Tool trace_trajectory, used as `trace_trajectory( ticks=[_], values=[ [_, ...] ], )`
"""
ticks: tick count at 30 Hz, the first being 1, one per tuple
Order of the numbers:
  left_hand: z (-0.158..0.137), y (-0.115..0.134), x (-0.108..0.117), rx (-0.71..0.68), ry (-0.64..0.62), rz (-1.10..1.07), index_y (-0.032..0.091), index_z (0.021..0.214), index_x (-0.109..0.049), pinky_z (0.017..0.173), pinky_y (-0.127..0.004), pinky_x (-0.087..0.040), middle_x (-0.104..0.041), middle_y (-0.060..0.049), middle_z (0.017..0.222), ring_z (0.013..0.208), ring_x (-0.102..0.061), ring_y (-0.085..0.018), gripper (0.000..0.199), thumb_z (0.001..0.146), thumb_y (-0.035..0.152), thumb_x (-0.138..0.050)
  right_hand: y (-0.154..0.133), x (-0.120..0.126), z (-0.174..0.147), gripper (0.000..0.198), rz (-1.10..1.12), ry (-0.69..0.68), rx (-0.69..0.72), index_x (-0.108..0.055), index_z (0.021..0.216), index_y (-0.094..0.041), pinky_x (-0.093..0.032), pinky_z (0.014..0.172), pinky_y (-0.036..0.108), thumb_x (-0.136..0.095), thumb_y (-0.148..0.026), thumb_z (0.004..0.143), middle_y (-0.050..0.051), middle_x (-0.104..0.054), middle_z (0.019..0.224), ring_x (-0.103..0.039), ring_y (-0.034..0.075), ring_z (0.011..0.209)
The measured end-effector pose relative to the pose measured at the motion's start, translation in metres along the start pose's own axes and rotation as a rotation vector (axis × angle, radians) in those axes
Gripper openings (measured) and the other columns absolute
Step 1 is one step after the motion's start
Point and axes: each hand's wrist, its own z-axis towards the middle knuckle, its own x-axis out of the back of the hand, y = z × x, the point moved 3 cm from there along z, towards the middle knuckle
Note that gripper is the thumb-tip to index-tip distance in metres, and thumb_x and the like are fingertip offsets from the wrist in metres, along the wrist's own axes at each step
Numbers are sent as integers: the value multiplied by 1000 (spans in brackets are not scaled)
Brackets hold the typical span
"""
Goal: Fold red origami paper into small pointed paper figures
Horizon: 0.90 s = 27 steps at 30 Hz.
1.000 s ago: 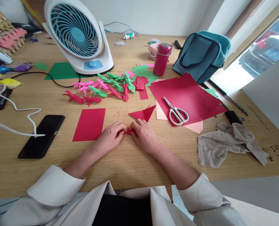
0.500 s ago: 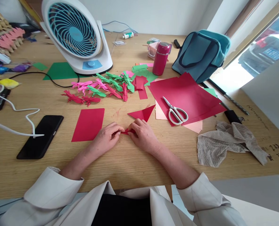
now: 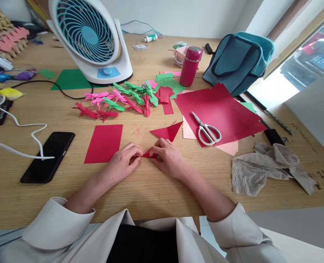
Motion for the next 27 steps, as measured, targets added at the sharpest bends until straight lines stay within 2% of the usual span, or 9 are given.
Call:
trace_trajectory(
  ticks=[9,14,23,27],
  values=[
    [-5,0,6,-19,22,-10,17,83,-58,81,-28,-49,-62,-4,98,91,-61,-15,19,85,2,-48,2,3,-1,6,70,-32,2,-68,87,-20,-45,81,35,-66,-15,84,6,-54,95,-54,18,86],
    [-8,1,7,-30,16,2,18,89,-59,81,-29,-51,-62,-5,99,92,-61,-16,18,87,4,-48,2,6,-2,5,97,-59,8,-68,86,-20,-47,80,34,-65,-16,86,7,-56,96,-55,18,87],
    [-16,3,8,-6,-19,16,18,92,-62,94,-32,-52,-63,-7,112,108,-61,-18,25,84,0,-46,3,11,-5,8,143,-118,20,-70,90,-22,-48,82,35,-61,-21,90,8,-57,102,-56,20,93],
    [-16,3,9,-18,-22,21,19,102,-61,94,-31,-51,-63,-6,112,109,-61,-18,32,84,-2,-44,2,12,-4,8,130,-120,17,-68,86,-22,-49,82,36,-60,-20,90,8,-58,102,-56,20,94]
  ],
)
